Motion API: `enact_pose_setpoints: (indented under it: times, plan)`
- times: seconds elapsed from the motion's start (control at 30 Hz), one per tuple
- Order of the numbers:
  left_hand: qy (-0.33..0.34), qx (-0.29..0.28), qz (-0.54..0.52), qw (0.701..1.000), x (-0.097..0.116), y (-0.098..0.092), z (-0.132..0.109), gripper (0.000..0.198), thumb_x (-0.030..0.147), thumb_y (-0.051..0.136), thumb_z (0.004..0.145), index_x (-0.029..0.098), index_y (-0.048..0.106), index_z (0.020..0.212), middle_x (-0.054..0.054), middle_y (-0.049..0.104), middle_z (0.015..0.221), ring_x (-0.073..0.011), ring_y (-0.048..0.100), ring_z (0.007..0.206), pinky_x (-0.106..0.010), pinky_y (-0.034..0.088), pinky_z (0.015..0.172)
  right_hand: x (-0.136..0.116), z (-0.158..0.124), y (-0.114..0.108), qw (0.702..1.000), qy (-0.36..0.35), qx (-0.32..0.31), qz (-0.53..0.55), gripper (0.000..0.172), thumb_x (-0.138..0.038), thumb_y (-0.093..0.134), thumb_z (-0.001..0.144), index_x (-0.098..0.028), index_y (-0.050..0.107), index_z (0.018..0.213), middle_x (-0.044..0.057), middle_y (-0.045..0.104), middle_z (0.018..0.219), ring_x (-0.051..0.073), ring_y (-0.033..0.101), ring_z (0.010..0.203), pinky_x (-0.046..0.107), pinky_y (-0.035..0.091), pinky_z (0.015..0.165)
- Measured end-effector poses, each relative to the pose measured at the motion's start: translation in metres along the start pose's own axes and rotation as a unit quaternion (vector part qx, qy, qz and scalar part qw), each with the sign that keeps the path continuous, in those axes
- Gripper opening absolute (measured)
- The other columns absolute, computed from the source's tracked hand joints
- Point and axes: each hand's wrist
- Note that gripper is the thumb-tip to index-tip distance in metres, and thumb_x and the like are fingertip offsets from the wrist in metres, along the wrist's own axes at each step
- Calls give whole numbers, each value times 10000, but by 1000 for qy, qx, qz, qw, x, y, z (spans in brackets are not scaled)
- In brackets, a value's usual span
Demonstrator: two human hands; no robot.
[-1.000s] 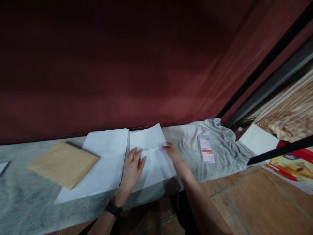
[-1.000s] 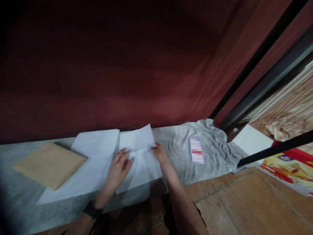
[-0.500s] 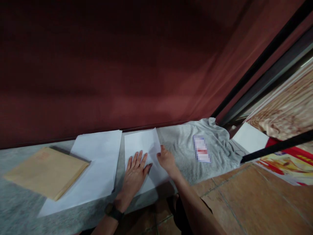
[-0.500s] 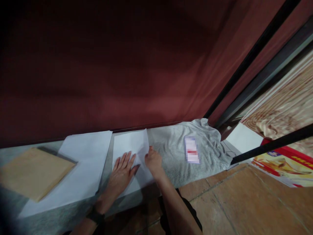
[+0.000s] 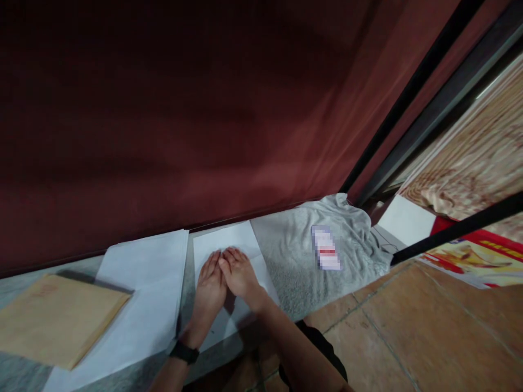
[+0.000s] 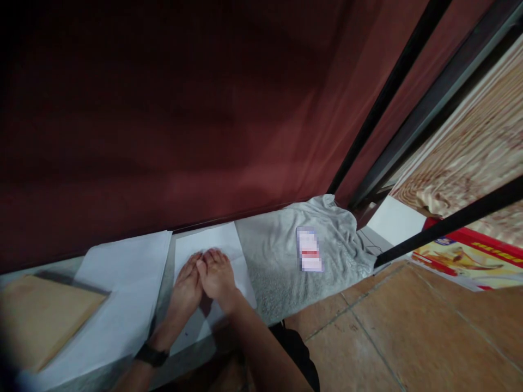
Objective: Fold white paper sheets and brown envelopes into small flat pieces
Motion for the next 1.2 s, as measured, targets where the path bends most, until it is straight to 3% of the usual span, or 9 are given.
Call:
enact_pose_setpoints:
  times: [0.1, 0.23, 0.47, 0.63, 0.8, 0.97, 1.1, 1.2]
  plan:
    - [-11, -42, 38, 998, -2, 4, 21, 538, 205, 318, 972, 57, 489, 1459, -184, 461, 1549, -295, 344, 1493, -491, 329, 1208, -2, 0, 14, 1000, 17, 13, -9, 462, -350, 350, 1076, -132, 558, 1426, 113, 613, 1431, 212, 506, 1383, 404, 346, 1194]
    - [-38, -75, 89, 992, 3, 4, 35, 571, 195, 271, 976, 70, 439, 1508, -154, 386, 1603, -290, 259, 1530, -503, 238, 1235, 9, -2, 14, 998, 38, 32, -35, 469, -405, 358, 1072, -195, 542, 1449, 87, 535, 1510, 237, 444, 1438, 455, 292, 1219]
    - [-117, -53, 99, 987, -11, 1, 41, 650, 372, 237, 1014, -13, 384, 1517, -217, 362, 1598, -305, 287, 1518, -474, 212, 1241, 37, -6, 4, 991, 94, 30, -94, 555, -434, 369, 1060, -145, 416, 1531, 153, 394, 1590, 284, 385, 1475, 507, 289, 1207]
    - [-144, -34, 86, 985, -18, -2, 45, 664, 398, 232, 1014, -11, 400, 1508, -224, 390, 1581, -308, 311, 1508, -478, 235, 1234, 46, -10, 2, 983, 136, 47, -112, 589, -411, 366, 1058, -76, 377, 1543, 197, 346, 1597, 307, 364, 1485, 520, 285, 1205]
    - [-142, -23, 76, 987, 11, -12, 15, 645, 399, 229, 1027, -8, 460, 1471, -250, 437, 1543, -332, 343, 1490, -525, 293, 1201, 46, -12, -1, 981, 146, 55, -112, 555, -342, 354, 1062, -63, 372, 1542, 205, 362, 1589, 291, 360, 1489, 517, 277, 1213]
    - [-12, -69, 82, 994, 59, -19, -40, 546, 398, 336, 1019, 190, 472, 1505, -116, 406, 1598, -322, 265, 1526, -602, 213, 1213, 39, -19, -11, 989, 95, 69, -92, 533, -309, 369, 1058, -79, 386, 1539, 183, 359, 1605, 284, 333, 1501, 515, 270, 1223]
    - [30, -120, 97, 988, 61, -23, -53, 552, 331, 379, 977, 154, 493, 1487, -141, 457, 1561, -302, 322, 1505, -565, 236, 1221, 26, -32, -10, 998, -3, 15, -59, 517, -375, 411, 1053, -164, 429, 1525, 125, 373, 1613, 259, 326, 1507, 498, 285, 1224]
    - [5, -101, 107, 989, 52, -26, -53, 593, 362, 372, 978, 124, 443, 1516, -164, 439, 1567, -307, 326, 1503, -573, 233, 1219, 23, -36, -6, 998, 27, -4, -62, 512, -413, 427, 1049, -171, 469, 1499, 138, 416, 1587, 283, 349, 1494, 540, 278, 1216]
Point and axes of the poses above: each hand's wrist, its own z-axis towards the middle knuckle, its own y-axis out of the palm, x = y × z
